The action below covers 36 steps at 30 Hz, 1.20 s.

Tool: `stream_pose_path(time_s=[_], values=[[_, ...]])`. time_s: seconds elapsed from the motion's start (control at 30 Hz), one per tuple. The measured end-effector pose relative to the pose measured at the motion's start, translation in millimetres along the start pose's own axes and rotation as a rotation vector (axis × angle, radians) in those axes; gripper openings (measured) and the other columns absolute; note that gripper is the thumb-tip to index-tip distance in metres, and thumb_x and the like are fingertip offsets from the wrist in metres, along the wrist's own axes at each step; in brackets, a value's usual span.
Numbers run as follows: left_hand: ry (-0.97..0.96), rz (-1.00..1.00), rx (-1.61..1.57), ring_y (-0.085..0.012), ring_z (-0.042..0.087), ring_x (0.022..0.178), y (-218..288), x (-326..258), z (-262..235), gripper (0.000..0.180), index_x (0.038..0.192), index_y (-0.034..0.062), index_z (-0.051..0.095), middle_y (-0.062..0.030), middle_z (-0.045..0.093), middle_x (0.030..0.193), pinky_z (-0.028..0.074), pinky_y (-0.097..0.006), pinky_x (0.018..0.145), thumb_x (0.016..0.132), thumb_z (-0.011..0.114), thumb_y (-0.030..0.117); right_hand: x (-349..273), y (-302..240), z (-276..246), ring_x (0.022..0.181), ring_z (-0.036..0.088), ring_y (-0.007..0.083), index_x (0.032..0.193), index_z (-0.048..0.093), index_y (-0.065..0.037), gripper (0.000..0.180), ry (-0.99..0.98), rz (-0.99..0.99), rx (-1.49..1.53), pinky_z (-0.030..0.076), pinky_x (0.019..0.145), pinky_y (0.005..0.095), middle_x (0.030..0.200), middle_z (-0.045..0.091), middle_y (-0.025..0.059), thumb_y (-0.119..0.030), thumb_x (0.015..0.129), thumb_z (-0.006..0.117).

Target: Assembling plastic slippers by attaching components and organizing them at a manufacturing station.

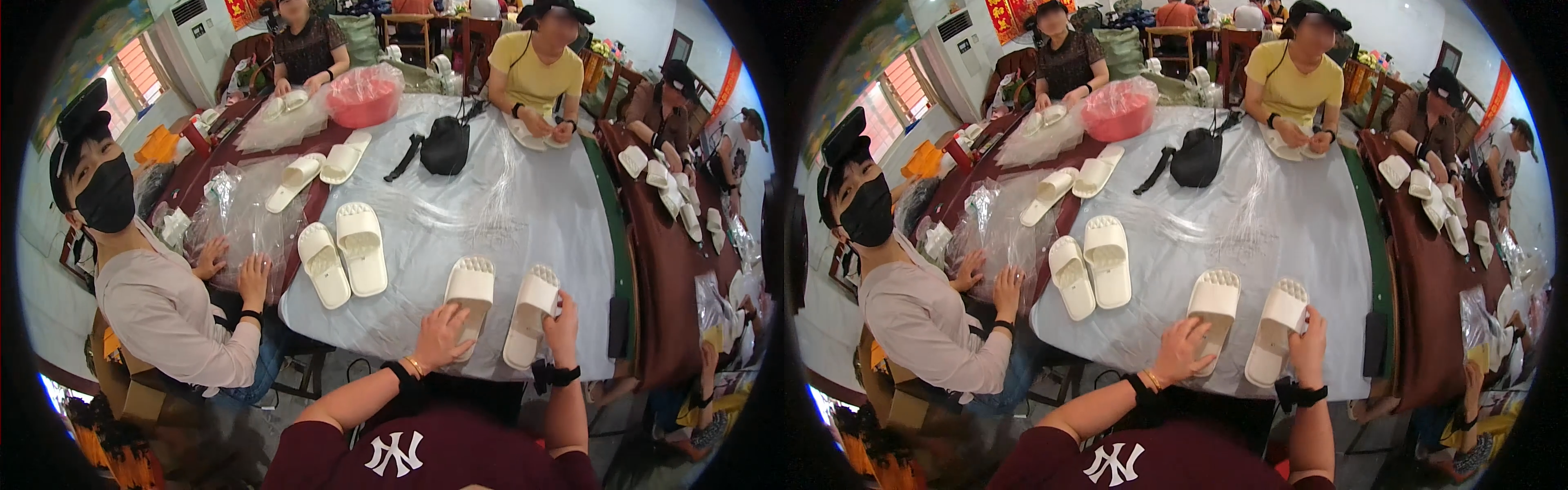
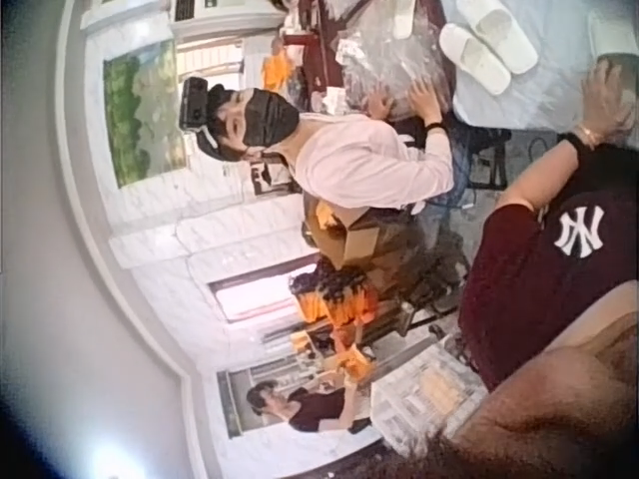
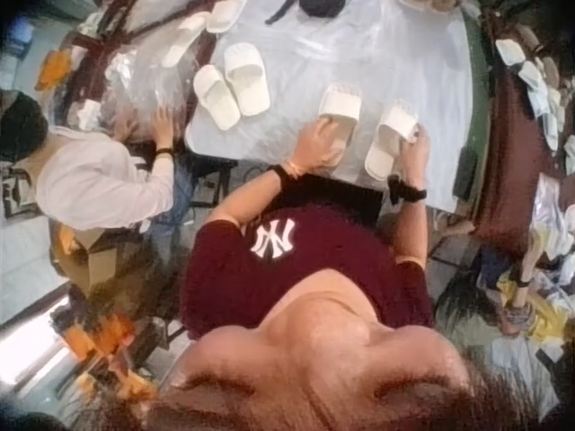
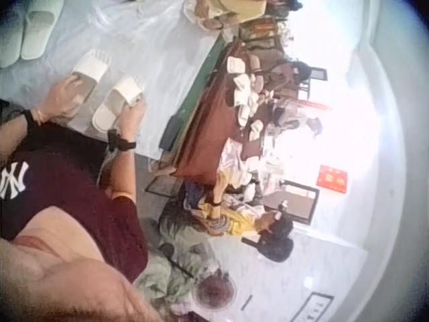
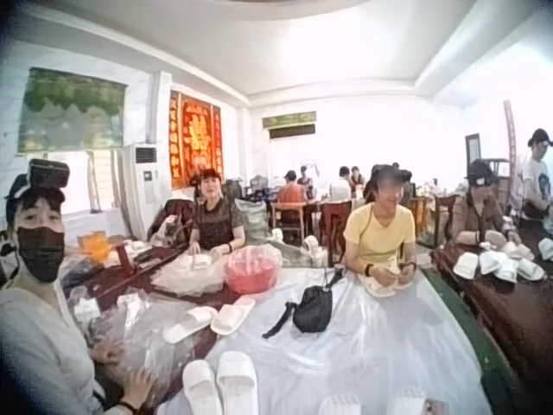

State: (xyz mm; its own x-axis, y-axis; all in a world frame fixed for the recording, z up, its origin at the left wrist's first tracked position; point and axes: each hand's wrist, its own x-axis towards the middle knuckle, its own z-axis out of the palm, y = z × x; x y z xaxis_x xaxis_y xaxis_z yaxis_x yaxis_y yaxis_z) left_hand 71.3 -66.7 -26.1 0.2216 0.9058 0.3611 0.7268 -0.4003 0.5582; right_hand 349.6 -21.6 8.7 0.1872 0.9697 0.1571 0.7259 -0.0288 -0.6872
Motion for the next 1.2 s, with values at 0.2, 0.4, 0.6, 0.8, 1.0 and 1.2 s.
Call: stream_pose_path(time_s=[0.2,0.4,0.6,0.8,1.0,1.2], values=[[-0.04,0.097,0.051,-0.037,0.046,0.12,-0.2,3.7,-10.1,0.059,0.123,0.0063,0.056,-0.0174,0.05,0.128,0.037,-0.047,0.101,0.077,0.072,0.039,-10.3,-12.2,28.8,0.103,0.052,0.0399,0.139,0.038,-0.004,0.062,-0.209,-0.112,0.004,0.047,0.087,0.0423,0.117,0.047,0.0226,-0.002,0.079,0.055],[0.055,-0.034,-0.154,-0.0343,0.055,0.107,-35.4,8.6,-30.1,0.036,0.108,0.0044,0.062,-0.0142,0.06,0.111,0.042,-0.043,0.095,0.078,0.07,0.023,-12.1,-7.2,41.8,0.092,0.055,0.0349,0.139,0.039,-0.005,0.061,-0.202,-0.079,0.082,0.049,0.079,0.0402,0.117,0.047,0.0205,-0.002,0.08,0.054],[0.511,-0.45,0.28,-0.0393,0.051,0.112,-150.0,21.5,-84.6,0.031,0.102,0.0083,0.066,-0.018,0.058,0.112,0.038,-0.049,0.099,0.074,0.068,0.021,-17.8,-10.4,38.4,0.089,0.058,0.0291,0.138,0.042,-0.005,0.06,-0.189,-0.076,0.141,0.051,0.072,0.0338,0.117,0.048,0.0184,0.0,0.08,0.055],[0.36,-0.646,0.477,-0.0438,0.047,0.114,-195.7,47.1,-100.0,0.045,0.109,0.012,0.068,-0.0214,0.053,0.119,0.036,-0.05,0.103,0.074,0.067,0.041,-21.8,-10.9,38.1,0.094,0.058,0.0317,0.136,0.044,-0.006,0.058,-0.167,-0.019,0.156,0.051,0.077,0.0366,0.116,0.05,0.0178,-0.002,0.079,0.056],[0.204,-0.618,0.399,-0.0443,0.046,0.117,-212.4,61.9,-113.6,0.064,0.11,0.0006,0.066,-0.0258,0.057,0.114,0.035,-0.051,0.102,0.078,0.066,0.055,-17.6,-12.0,31.1,0.101,0.056,0.0393,0.134,0.046,-0.007,0.058,-0.153,-0.057,0.105,0.048,0.086,0.0434,0.114,0.052,0.0189,-0.007,0.077,0.057],[0.206,-0.422,0.425,-0.0421,0.052,0.107,-233.4,46.0,-145.4,0.054,0.105,-0.0011,0.067,-0.0221,0.06,0.108,0.035,-0.05,0.1,0.083,0.064,0.048,-14.0,-15.8,32.4,0.102,0.056,0.0389,0.134,0.045,-0.009,0.058,-0.151,-0.058,0.101,0.049,0.086,0.0447,0.116,0.051,0.0189,-0.008,0.077,0.058]])
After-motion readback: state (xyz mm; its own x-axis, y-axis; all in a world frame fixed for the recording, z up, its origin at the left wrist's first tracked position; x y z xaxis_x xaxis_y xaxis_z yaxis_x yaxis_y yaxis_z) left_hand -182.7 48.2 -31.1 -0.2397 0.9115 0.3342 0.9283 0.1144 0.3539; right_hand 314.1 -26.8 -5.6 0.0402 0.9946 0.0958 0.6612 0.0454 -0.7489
